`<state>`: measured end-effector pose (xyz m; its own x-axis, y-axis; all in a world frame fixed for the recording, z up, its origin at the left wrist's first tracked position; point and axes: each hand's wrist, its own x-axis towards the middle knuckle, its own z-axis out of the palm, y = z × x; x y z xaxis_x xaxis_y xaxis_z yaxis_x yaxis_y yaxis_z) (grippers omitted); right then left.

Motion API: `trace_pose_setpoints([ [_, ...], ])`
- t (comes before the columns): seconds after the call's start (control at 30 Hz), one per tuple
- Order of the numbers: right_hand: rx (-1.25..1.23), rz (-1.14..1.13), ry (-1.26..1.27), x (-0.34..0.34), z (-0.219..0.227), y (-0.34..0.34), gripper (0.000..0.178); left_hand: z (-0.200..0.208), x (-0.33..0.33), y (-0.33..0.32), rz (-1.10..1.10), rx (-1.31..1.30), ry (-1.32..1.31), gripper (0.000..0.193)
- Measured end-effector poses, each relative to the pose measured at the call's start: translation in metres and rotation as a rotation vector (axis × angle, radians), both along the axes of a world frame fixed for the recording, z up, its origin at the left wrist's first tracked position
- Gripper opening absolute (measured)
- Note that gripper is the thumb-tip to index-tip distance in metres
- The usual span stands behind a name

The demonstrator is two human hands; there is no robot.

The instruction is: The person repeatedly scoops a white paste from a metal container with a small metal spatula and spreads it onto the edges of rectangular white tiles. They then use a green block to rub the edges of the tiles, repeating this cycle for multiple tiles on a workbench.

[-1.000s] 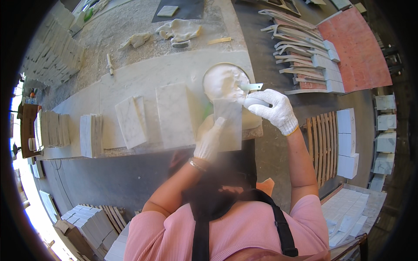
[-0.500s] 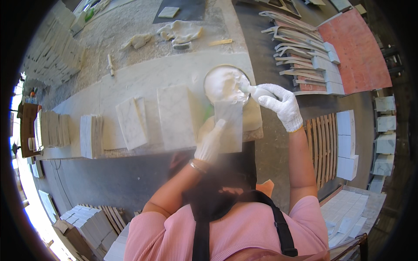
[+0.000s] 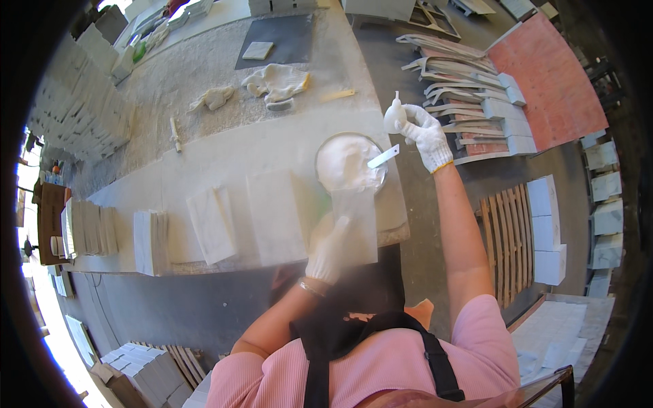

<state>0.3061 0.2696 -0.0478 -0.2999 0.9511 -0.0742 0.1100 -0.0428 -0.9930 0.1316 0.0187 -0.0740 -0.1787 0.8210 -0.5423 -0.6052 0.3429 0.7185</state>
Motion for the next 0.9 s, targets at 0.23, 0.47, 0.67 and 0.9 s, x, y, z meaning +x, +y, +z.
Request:
trace_pose_setpoints([
  [0.23, 0.123, 0.125, -0.198, -0.019, -0.035, 0.039, 0.034, -0.002, 0.001, -0.002, -0.023, -0.031, -0.015, 0.042],
  [0.47, 0.053, 0.059, -0.246, -0.013, -0.034, 0.03, 0.037, -0.001, 0.0, -0.002, -0.044, -0.032, -0.002, 0.041],
  [0.67, 0.201, 0.108, -0.586, 0.01, 0.007, -0.007, 0.034, 0.007, 0.0, -0.001, -0.037, 0.005, -0.057, 0.039],
  [0.9, 0.161, 0.31, -0.711, -0.004, 0.018, -0.04, 0.027, 0.007, -0.001, -0.002, -0.028, -0.04, -0.081, 0.035],
])
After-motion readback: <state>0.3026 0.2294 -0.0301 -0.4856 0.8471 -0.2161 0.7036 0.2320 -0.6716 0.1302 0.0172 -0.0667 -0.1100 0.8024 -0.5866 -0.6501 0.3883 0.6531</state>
